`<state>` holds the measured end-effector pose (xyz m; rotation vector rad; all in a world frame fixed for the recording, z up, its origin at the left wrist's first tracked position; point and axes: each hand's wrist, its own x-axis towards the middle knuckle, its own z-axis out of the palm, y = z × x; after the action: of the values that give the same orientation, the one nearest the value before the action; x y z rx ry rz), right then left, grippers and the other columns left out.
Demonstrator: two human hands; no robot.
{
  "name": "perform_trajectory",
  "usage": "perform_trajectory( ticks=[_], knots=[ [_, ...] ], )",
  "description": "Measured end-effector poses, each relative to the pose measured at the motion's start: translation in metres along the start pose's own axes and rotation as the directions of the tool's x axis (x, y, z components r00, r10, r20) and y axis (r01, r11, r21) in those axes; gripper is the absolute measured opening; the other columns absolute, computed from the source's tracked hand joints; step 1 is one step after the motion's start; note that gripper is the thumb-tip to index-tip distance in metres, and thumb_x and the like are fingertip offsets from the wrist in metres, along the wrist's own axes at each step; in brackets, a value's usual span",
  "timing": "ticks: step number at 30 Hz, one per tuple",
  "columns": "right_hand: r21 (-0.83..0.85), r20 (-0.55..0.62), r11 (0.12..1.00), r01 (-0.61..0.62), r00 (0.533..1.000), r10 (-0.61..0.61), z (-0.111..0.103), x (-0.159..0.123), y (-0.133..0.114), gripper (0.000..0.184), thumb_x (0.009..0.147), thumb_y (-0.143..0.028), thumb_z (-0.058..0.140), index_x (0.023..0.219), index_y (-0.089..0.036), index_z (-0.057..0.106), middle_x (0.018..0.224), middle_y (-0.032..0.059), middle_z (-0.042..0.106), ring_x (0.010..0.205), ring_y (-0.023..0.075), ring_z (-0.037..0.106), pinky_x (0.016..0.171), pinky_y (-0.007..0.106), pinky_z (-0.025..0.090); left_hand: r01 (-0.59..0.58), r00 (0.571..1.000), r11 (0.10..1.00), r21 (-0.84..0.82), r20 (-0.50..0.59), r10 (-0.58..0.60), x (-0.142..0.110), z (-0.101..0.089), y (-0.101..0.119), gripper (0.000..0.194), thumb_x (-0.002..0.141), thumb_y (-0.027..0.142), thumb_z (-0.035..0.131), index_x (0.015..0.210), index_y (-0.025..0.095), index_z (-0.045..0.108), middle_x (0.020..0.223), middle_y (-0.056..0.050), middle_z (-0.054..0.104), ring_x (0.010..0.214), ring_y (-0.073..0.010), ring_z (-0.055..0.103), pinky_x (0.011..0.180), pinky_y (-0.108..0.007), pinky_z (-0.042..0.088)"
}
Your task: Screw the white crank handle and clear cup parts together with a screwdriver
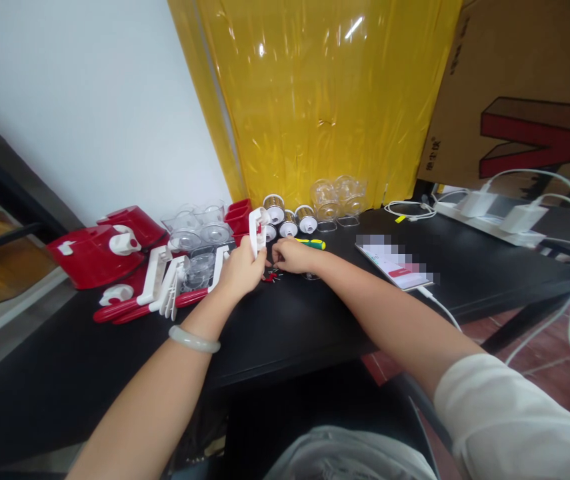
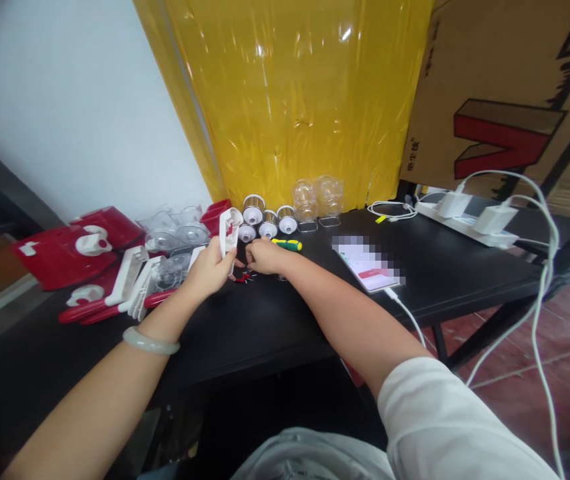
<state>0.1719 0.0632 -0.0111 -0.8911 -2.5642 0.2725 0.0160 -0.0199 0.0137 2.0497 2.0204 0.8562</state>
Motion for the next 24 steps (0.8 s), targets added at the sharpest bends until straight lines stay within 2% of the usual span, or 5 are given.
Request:
perform_trajectory(
  ticks=[5, 9, 14, 19, 24],
  knots=[
    [0.162, -0.129, 0.983, -0.082, 0.986, 0.104, -0.002, 0.0, -0.001, 0.006, 0.083, -0.009, 0.068, 0.08, -0.013, 0.071, 0.079, 0.0042, 0.072, 0.071, 0.0119, 0.06, 0.071, 0.025, 0.042, 0.023, 1.0, 0.999, -0.029, 0.012, -0.023, 0.001, 0.001, -0.001, 0.022, 0.097, 0.034, 0.047, 0.115, 0.02, 0.048, 0.084, -0.006, 0.079, 0.073, -0.026, 0.075, 0.077, -0.038, 0.055],
    [0.303, -0.275, 0.948, -0.1, 0.943, 0.187, -0.004, 0.002, -0.006, 0.011, 0.08, -0.008, 0.071, 0.072, -0.015, 0.068, 0.076, 0.0024, 0.072, 0.071, 0.0119, 0.062, 0.073, 0.026, 0.045, 0.035, 0.999, 0.998, -0.055, 0.035, -0.033, 0.001, 0.001, -0.002, 0.02, 0.098, 0.034, 0.046, 0.113, 0.021, 0.047, 0.085, -0.005, 0.079, 0.066, -0.0244, 0.074, 0.073, -0.037, 0.054],
    [0.537, -0.352, 0.838, -0.095, 0.878, 0.325, -0.005, 0.004, -0.011, 0.013, 0.078, -0.009, 0.073, 0.073, -0.017, 0.063, 0.076, 0.0016, 0.071, 0.071, 0.0126, 0.065, 0.073, 0.028, 0.05, 0.042, 0.998, 0.998, -0.041, 0.046, -0.04, 0.001, 0.001, -0.001, 0.021, 0.098, 0.035, 0.045, 0.114, 0.022, 0.046, 0.086, -0.004, 0.079, 0.069, -0.0243, 0.075, 0.072, -0.036, 0.054],
    [0.641, -0.45, 0.766, 0.05, 0.833, 0.322, -0.006, 0.004, -0.016, 0.023, 0.076, -0.011, 0.074, 0.082, -0.02, 0.053, 0.078, -0.0007, 0.067, 0.074, 0.013, 0.065, 0.075, 0.03, 0.053, 0.039, 0.998, 0.997, 0.062, 0.042, -0.041, -0.002, 0.0, 0.003, 0.025, 0.099, 0.037, 0.046, 0.118, 0.021, 0.048, 0.095, -0.009, 0.079, 0.082, -0.026, 0.076, 0.082, -0.038, 0.054],
    [0.62, -0.429, 0.782, 0.063, 0.862, 0.27, -0.005, 0.003, -0.021, 0.028, 0.078, -0.011, 0.071, 0.087, -0.022, 0.048, 0.077, -0.003, 0.063, 0.075, 0.0132, 0.065, 0.076, 0.031, 0.054, 0.019, 0.999, 0.977, 0.212, 0.029, -0.025, -0.006, -0.003, 0.011, 0.029, 0.1, 0.039, 0.041, 0.118, 0.018, 0.05, 0.106, -0.017, 0.077, 0.099, -0.0304, 0.075, 0.089, -0.041, 0.053]
  ],
)
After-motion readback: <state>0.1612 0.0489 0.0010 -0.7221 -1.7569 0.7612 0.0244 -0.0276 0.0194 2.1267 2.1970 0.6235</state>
